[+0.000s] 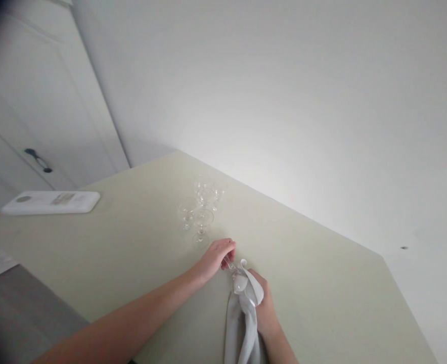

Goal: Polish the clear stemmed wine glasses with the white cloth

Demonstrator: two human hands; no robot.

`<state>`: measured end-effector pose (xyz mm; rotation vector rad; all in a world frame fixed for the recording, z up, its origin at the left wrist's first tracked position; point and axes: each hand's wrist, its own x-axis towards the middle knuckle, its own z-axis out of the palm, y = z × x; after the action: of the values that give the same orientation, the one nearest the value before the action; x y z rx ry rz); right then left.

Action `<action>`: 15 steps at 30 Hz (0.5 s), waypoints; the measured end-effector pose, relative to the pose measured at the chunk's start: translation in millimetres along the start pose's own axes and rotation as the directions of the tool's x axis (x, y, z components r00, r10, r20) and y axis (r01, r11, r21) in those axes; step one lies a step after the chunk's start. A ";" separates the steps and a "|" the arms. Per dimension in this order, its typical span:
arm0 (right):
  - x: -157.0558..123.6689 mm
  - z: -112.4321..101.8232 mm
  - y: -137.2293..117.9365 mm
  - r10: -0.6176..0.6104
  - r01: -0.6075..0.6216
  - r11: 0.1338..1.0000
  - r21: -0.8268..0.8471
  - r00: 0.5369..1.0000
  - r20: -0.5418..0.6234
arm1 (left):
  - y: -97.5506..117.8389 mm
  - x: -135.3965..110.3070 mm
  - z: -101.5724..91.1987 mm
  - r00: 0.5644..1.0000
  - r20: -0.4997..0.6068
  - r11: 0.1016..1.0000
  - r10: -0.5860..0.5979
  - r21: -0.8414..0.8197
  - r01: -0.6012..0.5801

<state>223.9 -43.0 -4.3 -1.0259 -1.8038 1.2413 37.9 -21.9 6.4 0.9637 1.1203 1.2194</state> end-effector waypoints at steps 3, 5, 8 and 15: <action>-0.2 0.0 -0.2 0.001 -0.001 1.000 -0.006 1.000 0.005 | 0.7 -0.9 0.2 1.000 -0.004 1.000 -0.007 0.002 0.007; -0.1 0.2 0.3 0.007 -0.007 1.000 -0.010 1.000 0.014 | 1.0 -1.2 0.3 1.000 -0.004 1.000 -0.003 0.003 0.003; 0.1 0.5 2.0 0.015 -0.015 1.000 0.002 1.000 0.017 | 1.6 -1.1 0.3 1.000 0.003 1.000 0.001 0.000 -0.001; -1.4 1.3 2.7 0.033 -0.033 0.999 0.001 0.999 0.007 | 5.5 -3.7 0.4 1.000 0.010 1.000 -0.001 -0.013 0.001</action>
<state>224.0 -44.2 -7.4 -1.0553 -1.7977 1.2670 37.1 -24.9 12.3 0.9590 1.1036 1.2181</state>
